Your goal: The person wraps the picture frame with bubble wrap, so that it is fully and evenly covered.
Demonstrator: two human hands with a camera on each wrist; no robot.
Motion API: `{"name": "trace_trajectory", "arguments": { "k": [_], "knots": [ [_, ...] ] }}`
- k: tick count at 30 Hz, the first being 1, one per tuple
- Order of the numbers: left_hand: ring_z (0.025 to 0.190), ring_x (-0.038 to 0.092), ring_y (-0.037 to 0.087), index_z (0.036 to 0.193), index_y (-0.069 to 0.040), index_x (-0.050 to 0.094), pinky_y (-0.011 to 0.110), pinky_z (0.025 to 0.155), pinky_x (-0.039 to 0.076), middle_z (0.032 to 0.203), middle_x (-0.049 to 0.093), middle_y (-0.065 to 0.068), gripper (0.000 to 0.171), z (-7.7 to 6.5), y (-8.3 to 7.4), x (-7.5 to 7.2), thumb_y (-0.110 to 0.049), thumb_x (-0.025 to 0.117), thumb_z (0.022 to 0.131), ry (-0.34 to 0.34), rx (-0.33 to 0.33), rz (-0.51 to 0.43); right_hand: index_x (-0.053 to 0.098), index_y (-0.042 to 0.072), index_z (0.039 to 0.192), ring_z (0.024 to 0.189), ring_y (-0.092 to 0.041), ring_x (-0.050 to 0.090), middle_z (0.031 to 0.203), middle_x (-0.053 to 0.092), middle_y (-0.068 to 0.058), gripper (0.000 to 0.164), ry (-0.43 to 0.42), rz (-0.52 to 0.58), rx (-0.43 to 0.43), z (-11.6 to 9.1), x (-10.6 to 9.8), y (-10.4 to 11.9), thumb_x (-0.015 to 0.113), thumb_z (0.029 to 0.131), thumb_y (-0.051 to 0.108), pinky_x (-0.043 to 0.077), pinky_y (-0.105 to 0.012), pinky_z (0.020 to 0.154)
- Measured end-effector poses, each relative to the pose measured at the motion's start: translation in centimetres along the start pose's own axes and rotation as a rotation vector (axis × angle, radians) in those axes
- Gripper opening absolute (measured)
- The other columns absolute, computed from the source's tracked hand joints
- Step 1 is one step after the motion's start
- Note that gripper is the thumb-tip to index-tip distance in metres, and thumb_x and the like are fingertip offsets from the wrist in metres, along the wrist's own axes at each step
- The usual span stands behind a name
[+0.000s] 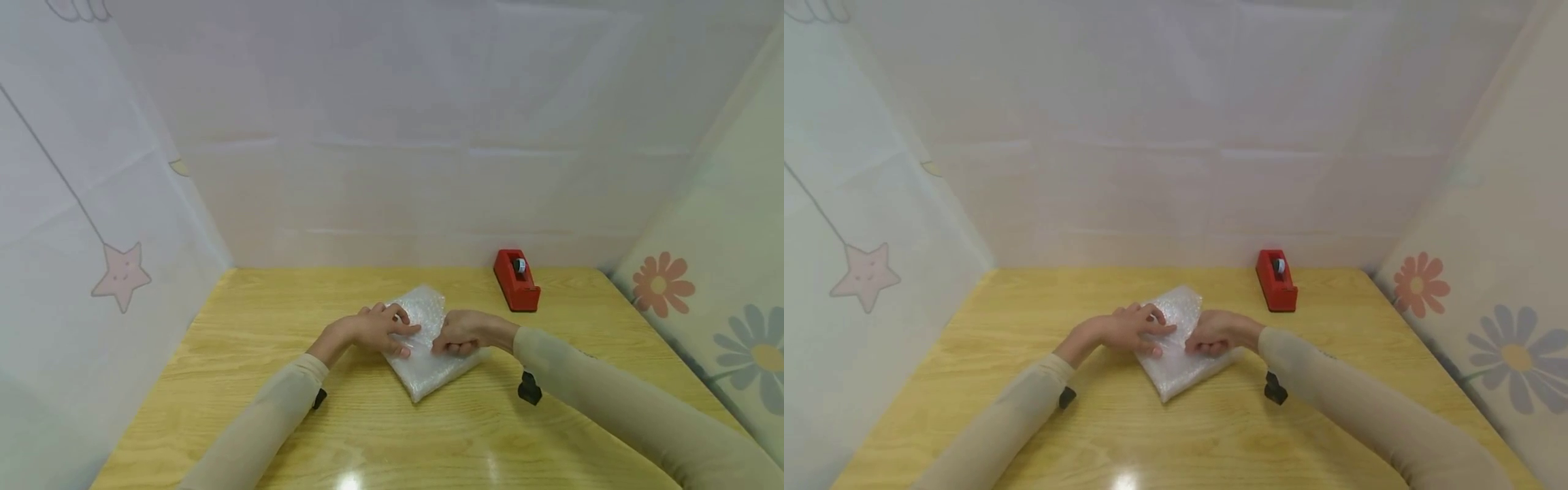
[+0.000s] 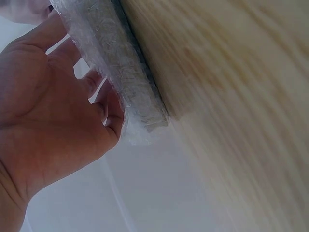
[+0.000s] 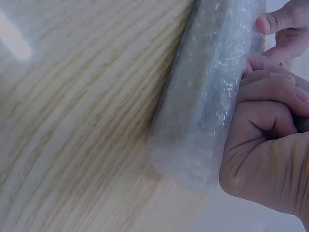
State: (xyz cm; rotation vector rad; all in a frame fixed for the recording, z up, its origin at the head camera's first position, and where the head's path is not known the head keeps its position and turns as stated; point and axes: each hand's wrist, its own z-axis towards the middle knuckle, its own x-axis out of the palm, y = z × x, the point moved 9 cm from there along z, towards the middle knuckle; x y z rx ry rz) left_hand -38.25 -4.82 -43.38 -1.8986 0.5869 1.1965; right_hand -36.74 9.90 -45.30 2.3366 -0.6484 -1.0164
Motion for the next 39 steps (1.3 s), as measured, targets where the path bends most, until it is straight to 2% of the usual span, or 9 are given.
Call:
{"name": "trace_trajectory", "arguments": {
  "k": [11,16,20,22,26,28,31,35,39],
  "knots": [
    [0.119,0.039,0.02,0.153,-0.03,0.049,0.043,0.096,0.032,0.136,0.041,-0.005,0.062,0.1,1.5,0.2,-0.052,0.063,0.098,-0.042,-0.019,-0.01,0.06,0.009,0.058,0.041,-0.006,0.027,0.051,0.039,0.003,0.029,-0.039,-0.003,-0.015,2.0,-0.1,0.1,0.079,0.079,0.013,0.023,-0.02,0.039],
    [0.117,0.039,0.021,0.154,-0.029,0.048,0.043,0.092,0.032,0.14,0.042,-0.002,0.058,-0.9,3.0,0.2,-0.049,0.059,0.101,-0.067,-0.04,0.051,0.051,0.013,0.053,0.04,-0.006,0.029,0.046,0.038,0.005,0.038,-0.204,-0.11,-0.139,3.3,0.3,2.1,0.078,0.079,0.015,0.022,-0.022,0.038],
    [0.12,0.04,0.024,0.155,-0.03,0.047,0.046,0.093,0.035,0.145,0.043,0.003,0.053,-0.7,2.6,-0.2,-0.045,0.056,0.104,-0.083,-0.026,0.139,0.049,0.015,0.054,0.041,-0.007,0.034,0.045,0.04,0.007,0.04,-0.345,-0.188,-0.253,3.0,-0.5,2.8,0.077,0.082,0.016,0.025,-0.022,0.039],
    [0.124,0.041,0.024,0.155,-0.034,0.047,0.047,0.093,0.037,0.148,0.042,0.004,0.051,-0.5,2.3,-0.4,-0.041,0.055,0.105,-0.083,-0.025,0.189,0.053,0.013,0.058,0.042,-0.008,0.038,0.047,0.044,0.006,0.036,-0.333,-0.179,-0.304,2.7,-0.9,3.1,0.076,0.085,0.017,0.028,-0.022,0.04],
    [0.134,0.042,0.027,0.153,-0.044,0.045,0.051,0.098,0.04,0.152,0.041,0.007,0.048,-0.5,1.5,-0.3,-0.033,0.053,0.107,-0.058,-0.049,0.29,0.067,0.003,0.08,0.046,-0.013,0.047,0.057,0.055,-0.003,0.027,-0.158,-0.087,-0.391,2.3,-1.8,3.3,0.071,0.096,0.024,0.037,-0.024,0.043],
    [0.137,0.042,0.03,0.153,-0.047,0.044,0.055,0.101,0.039,0.154,0.04,0.009,0.048,-0.4,1.2,-0.2,-0.031,0.051,0.108,-0.048,-0.07,0.326,0.069,0.001,0.095,0.051,-0.016,0.053,0.066,0.061,-0.008,0.028,-0.084,-0.055,-0.436,1.7,-2.9,3.7,0.066,0.101,0.029,0.041,-0.027,0.048],
    [0.135,0.043,0.032,0.152,-0.05,0.043,0.053,0.101,0.039,0.154,0.039,0.007,0.047,-0.1,0.8,0.1,-0.031,0.049,0.109,-0.046,-0.088,0.339,0.069,0.005,0.109,0.059,-0.022,0.059,0.077,0.066,-0.014,0.028,-0.084,-0.028,-0.521,-0.4,-5.6,4.1,0.06,0.105,0.031,0.044,-0.029,0.053],
    [0.134,0.041,0.028,0.154,-0.048,0.04,0.05,0.102,0.037,0.155,0.036,0.002,0.047,0.3,1.2,0.4,-0.034,0.047,0.11,-0.055,-0.056,0.263,0.068,0.008,0.112,0.062,-0.028,0.06,0.082,0.066,-0.017,0.024,-0.223,-0.015,-0.655,-4.2,-9.7,4.7,0.056,0.107,0.029,0.047,-0.03,0.053],
    [0.146,0.028,0.026,0.16,-0.034,0.034,0.056,0.113,0.028,0.161,0.029,0.005,0.051,0.2,1.5,0.4,-0.035,0.045,0.11,-0.013,0.022,0.126,0.064,0.004,0.113,0.068,-0.032,0.061,0.087,0.064,-0.023,0.024,-0.363,0.064,-0.724,-8.0,-12.5,3.5,0.055,0.108,0.025,0.054,-0.036,0.059]
  ]
}}
